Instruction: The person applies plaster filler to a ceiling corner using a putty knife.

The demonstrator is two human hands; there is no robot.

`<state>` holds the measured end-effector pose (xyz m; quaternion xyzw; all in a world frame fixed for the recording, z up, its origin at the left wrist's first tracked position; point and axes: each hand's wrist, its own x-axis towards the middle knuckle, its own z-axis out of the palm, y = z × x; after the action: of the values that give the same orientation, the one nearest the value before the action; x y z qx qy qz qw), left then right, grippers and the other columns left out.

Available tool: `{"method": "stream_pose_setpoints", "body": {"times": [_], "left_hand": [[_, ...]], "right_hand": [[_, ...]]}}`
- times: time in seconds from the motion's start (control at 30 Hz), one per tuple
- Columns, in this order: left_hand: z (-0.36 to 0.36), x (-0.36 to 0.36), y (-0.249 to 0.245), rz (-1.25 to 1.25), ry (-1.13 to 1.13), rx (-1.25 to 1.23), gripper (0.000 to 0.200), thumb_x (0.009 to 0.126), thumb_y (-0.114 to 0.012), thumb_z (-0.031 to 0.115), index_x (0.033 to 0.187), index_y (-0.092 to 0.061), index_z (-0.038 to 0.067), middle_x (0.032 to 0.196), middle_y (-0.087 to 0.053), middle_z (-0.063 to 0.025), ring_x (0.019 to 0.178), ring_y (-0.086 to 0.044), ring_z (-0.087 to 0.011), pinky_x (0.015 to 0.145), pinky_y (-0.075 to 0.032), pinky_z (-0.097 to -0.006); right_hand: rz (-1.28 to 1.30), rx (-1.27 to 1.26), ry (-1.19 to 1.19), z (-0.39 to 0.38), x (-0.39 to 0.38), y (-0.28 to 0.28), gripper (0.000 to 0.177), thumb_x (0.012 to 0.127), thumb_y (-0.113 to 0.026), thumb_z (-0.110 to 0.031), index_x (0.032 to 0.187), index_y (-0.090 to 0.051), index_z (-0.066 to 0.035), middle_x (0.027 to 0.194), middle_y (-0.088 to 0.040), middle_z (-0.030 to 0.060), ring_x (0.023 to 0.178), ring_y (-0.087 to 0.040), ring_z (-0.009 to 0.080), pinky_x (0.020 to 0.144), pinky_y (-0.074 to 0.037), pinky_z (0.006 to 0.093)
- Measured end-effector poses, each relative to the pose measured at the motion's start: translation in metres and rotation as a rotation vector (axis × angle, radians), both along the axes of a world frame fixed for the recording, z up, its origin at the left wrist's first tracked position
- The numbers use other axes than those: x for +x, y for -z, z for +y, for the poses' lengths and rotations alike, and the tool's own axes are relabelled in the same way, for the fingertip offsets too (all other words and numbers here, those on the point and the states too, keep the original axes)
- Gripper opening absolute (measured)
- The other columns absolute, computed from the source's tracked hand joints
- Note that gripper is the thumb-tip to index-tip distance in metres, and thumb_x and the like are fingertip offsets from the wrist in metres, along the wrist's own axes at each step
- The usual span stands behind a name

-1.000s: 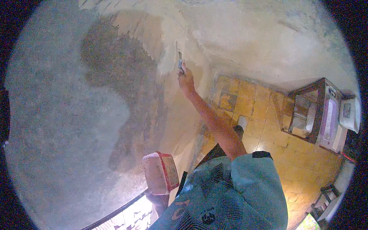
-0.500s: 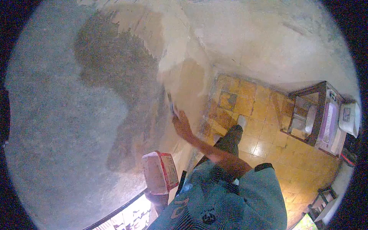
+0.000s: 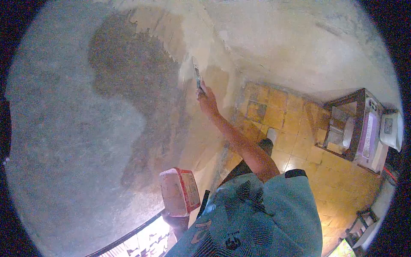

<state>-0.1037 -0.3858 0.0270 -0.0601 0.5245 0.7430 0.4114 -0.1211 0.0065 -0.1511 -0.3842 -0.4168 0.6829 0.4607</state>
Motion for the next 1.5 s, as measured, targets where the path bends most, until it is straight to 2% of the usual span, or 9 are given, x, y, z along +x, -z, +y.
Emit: {"method": "stream_pose_setpoints", "body": {"times": [0.33, 0.43, 0.57, 0.73, 0.9, 1.03, 1.17, 1.33, 1.5], "left_hand": [[0.005, 0.002, -0.006, 0.011, 0.043, 0.007, 0.088, 0.063, -0.062, 0.038, 0.137, -0.032, 0.002, 0.130, -0.045, -0.0170, 0.116, -0.048, -0.0327, 0.095, -0.042, -0.0455], [0.009, 0.004, -0.011, 0.001, 0.059, 0.019, 0.089, 0.063, -0.063, 0.038, 0.137, -0.031, 0.002, 0.130, -0.045, -0.0171, 0.116, -0.048, -0.0332, 0.095, -0.042, -0.0461], [-0.004, -0.001, 0.000, 0.003, 0.047, 0.021, 0.088, 0.063, -0.063, 0.037, 0.138, -0.031, 0.002, 0.130, -0.045, -0.0172, 0.117, -0.047, -0.0344, 0.096, -0.041, -0.0482], [-0.015, -0.002, 0.011, -0.020, 0.001, 0.070, 0.076, 0.069, -0.061, 0.036, 0.134, -0.036, 0.005, 0.125, -0.049, -0.0153, 0.109, -0.053, -0.0324, 0.088, -0.047, -0.0483], [-0.005, 0.002, 0.005, 0.030, 0.027, 0.046, 0.077, 0.070, -0.059, 0.038, 0.134, -0.036, 0.004, 0.125, -0.050, -0.0143, 0.111, -0.052, -0.0325, 0.090, -0.045, -0.0491], [-0.003, 0.002, 0.001, 0.060, 0.056, 0.045, 0.078, 0.070, -0.059, 0.041, 0.135, -0.035, 0.005, 0.124, -0.050, -0.0133, 0.111, -0.052, -0.0327, 0.090, -0.045, -0.0497], [-0.008, 0.002, 0.002, 0.021, 0.029, 0.071, 0.078, 0.070, -0.060, 0.039, 0.136, -0.034, 0.007, 0.125, -0.049, -0.0142, 0.111, -0.052, -0.0330, 0.090, -0.045, -0.0503], [-0.009, 0.000, 0.004, 0.038, 0.046, 0.072, 0.078, 0.071, -0.060, 0.040, 0.137, -0.034, 0.008, 0.128, -0.046, -0.0141, 0.113, -0.050, -0.0331, 0.090, -0.045, -0.0518], [-0.011, -0.001, 0.006, -0.011, 0.029, 0.075, 0.080, 0.069, -0.062, 0.037, 0.137, -0.032, 0.007, 0.128, -0.046, -0.0148, 0.113, -0.050, -0.0333, 0.089, -0.046, -0.0509]], "right_hand": [[-0.157, 0.019, -0.318, -0.166, 0.041, 0.019, 0.055, 0.094, -0.047, -0.020, 0.145, -0.026, -0.013, 0.094, -0.045, 0.0047, 0.080, -0.049, 0.0134, 0.072, -0.047, 0.0274], [-0.047, -0.037, -0.187, -0.166, 0.035, 0.028, 0.048, 0.092, -0.046, -0.017, 0.138, -0.036, -0.007, 0.084, -0.047, 0.0133, 0.075, -0.051, 0.0249, 0.071, -0.043, 0.0382], [-0.157, 0.048, -0.086, -0.068, 0.019, 0.002, 0.048, 0.096, -0.045, -0.017, 0.141, -0.033, -0.010, 0.094, -0.044, 0.0049, 0.079, -0.050, 0.0138, 0.071, -0.047, 0.0267], [-0.075, 0.022, -0.049, -0.008, -0.010, -0.019, 0.049, 0.096, -0.047, -0.022, 0.141, -0.033, -0.009, 0.089, -0.047, 0.0052, 0.078, -0.051, 0.0138, 0.067, -0.046, 0.0276], [-0.390, 0.291, -0.045, -0.094, 0.000, -0.033, 0.051, 0.095, -0.048, -0.019, 0.142, -0.030, -0.011, 0.088, -0.050, 0.0061, 0.082, -0.052, 0.0154, 0.067, -0.048, 0.0261], [-0.061, -0.005, -0.163, -0.159, 0.024, -0.019, 0.051, 0.096, -0.046, -0.020, 0.143, -0.028, -0.012, 0.098, -0.048, 0.0068, 0.085, -0.051, 0.0145, 0.073, -0.050, 0.0280], [-0.069, -0.109, -0.242, -0.111, 0.045, -0.044, 0.052, 0.096, -0.046, -0.019, 0.144, -0.027, -0.012, 0.104, -0.045, 0.0063, 0.086, -0.050, 0.0130, 0.075, -0.051, 0.0279], [-0.172, 0.176, 0.000, -0.038, -0.005, -0.027, 0.049, 0.097, -0.044, -0.020, 0.142, -0.030, -0.008, 0.091, -0.047, 0.0057, 0.085, -0.050, 0.0127, 0.071, -0.050, 0.0273], [-0.302, 0.202, -0.088, -0.101, -0.004, -0.052, 0.050, 0.096, -0.046, -0.020, 0.142, -0.030, -0.006, 0.092, -0.049, 0.0088, 0.086, -0.052, 0.0144, 0.067, -0.048, 0.0271]]}}
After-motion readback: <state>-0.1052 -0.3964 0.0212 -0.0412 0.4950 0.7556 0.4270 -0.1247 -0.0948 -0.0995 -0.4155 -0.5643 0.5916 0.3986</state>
